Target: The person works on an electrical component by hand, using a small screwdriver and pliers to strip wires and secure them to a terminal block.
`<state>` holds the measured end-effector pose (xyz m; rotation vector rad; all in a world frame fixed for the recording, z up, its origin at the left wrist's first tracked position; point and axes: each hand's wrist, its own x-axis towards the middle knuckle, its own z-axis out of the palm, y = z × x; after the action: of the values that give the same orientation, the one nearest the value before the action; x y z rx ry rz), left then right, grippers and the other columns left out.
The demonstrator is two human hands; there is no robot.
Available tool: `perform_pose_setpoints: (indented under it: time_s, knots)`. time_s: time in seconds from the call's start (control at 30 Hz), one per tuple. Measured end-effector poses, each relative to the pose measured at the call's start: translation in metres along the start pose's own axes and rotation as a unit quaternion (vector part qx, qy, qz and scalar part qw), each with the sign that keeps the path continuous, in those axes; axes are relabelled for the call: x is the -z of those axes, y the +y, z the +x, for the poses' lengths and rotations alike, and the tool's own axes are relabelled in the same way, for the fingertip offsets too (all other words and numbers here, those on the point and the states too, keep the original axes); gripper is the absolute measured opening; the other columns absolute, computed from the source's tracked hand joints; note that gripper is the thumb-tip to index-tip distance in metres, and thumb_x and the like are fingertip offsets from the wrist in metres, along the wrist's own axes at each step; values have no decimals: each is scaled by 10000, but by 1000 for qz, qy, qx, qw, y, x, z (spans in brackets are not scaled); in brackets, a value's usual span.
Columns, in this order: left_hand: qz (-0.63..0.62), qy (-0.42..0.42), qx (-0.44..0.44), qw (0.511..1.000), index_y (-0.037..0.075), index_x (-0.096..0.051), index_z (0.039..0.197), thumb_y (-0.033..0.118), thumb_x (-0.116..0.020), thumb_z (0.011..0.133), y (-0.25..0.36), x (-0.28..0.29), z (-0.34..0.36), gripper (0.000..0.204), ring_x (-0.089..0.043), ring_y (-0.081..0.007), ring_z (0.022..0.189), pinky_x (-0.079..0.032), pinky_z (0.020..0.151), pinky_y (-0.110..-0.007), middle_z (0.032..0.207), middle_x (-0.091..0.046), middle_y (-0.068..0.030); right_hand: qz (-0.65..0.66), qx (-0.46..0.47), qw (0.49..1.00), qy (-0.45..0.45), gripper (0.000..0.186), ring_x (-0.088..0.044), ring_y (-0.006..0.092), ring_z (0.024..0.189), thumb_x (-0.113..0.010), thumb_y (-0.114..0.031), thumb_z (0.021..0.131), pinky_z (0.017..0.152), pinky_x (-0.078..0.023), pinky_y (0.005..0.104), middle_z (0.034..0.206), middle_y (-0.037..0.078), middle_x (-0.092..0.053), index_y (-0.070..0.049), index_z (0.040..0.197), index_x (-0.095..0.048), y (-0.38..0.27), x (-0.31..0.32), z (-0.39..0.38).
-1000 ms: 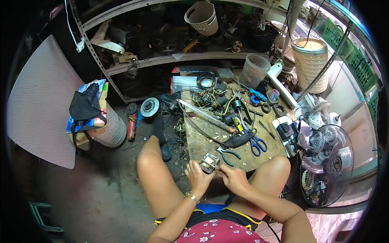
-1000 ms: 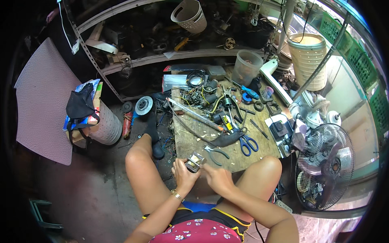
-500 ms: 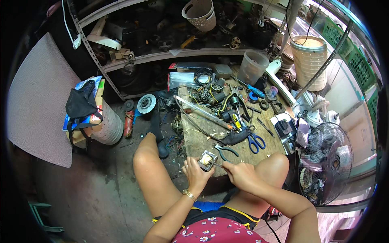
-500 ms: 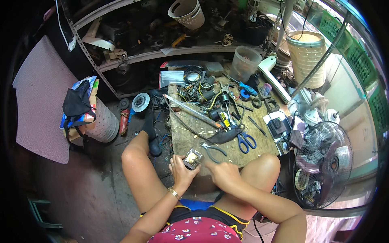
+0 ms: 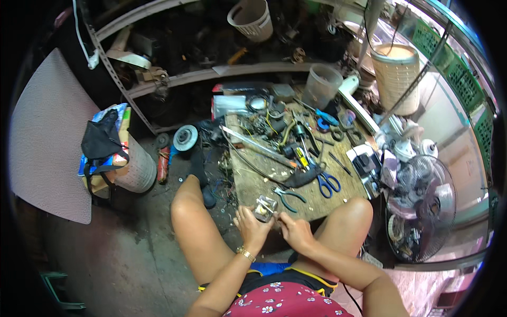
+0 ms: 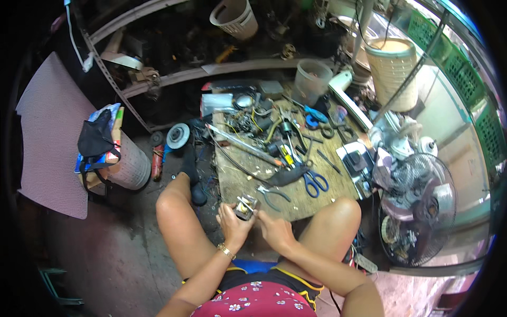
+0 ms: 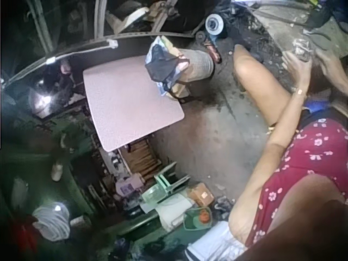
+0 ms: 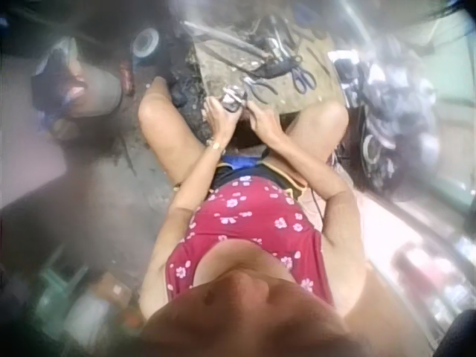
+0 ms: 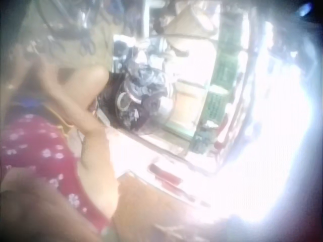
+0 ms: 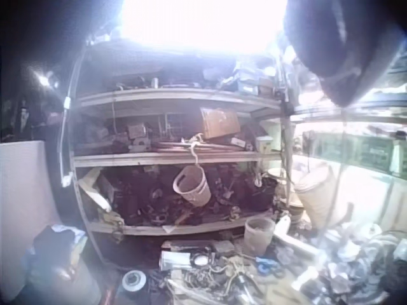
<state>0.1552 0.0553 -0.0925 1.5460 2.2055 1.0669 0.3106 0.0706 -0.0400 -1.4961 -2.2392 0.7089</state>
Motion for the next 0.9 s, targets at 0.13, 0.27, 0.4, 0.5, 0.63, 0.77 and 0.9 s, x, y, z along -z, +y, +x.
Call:
perform_pose_setpoints:
  time_s: [0.13,0.27,0.4,0.5,0.63,0.77,0.9]
  knots:
    - [5,-5,-1,1000,46,-544,1105,386,-912,628,-2,6,6,691,-547,-335,1101,-378,908,-497,1085,-566,-111,40,12,999,-19,196,-682,447,740,-607,-197,965,636,-526,548,805,206,-699,-196,1156,-655,-22,22,18]
    - [19,-5,8,1000,45,-542,1121,419,-925,620,1,8,6,734,-539,-335,1113,-384,918,-501,1097,-565,-114,0,-13,997,-81,227,-695,422,754,-628,-222,956,648,-543,522,807,196,-712,-170,1173,-665,-26,78,19]
    - [2,-98,-11,995,14,-530,1164,477,-935,612,11,31,17,826,-526,-362,1107,-425,954,-503,1149,-532,-149,133,-76,988,-26,272,-633,297,591,-678,-167,929,576,-483,419,722,150,-680,-69,1180,-648,8,76,19]
    - [-146,-161,-154,964,-6,-557,1284,296,-862,750,1,56,50,685,-516,-374,1230,-429,1041,-467,1273,-529,-184,277,-130,952,-17,269,-460,98,552,-670,-92,941,510,-354,310,652,25,-582,15,1181,-614,31,50,21]
    - [-111,-358,-200,905,87,-701,1186,221,-761,865,9,76,99,353,-649,-313,1027,-489,937,-408,1069,-657,-97,387,-165,906,-41,266,-398,13,565,-629,-64,978,486,-286,255,649,-57,-529,29,1225,-589,34,28,20]
    - [20,-383,-337,860,123,-750,1104,259,-771,858,20,73,127,282,-671,-259,966,-501,852,-397,1040,-671,-57,422,-168,890,-29,269,-403,15,558,-629,-60,976,486,-293,251,653,-59,-527,26,1228,-592,37,25,19]
    - [47,-351,-435,828,96,-741,960,249,-767,851,20,67,136,190,-687,-245,877,-538,776,-398,953,-669,-52,422,-177,889,-32,274,-401,7,562,-625,-50,977,483,-287,245,655,-65,-522,30,1237,-590,36,32,15]
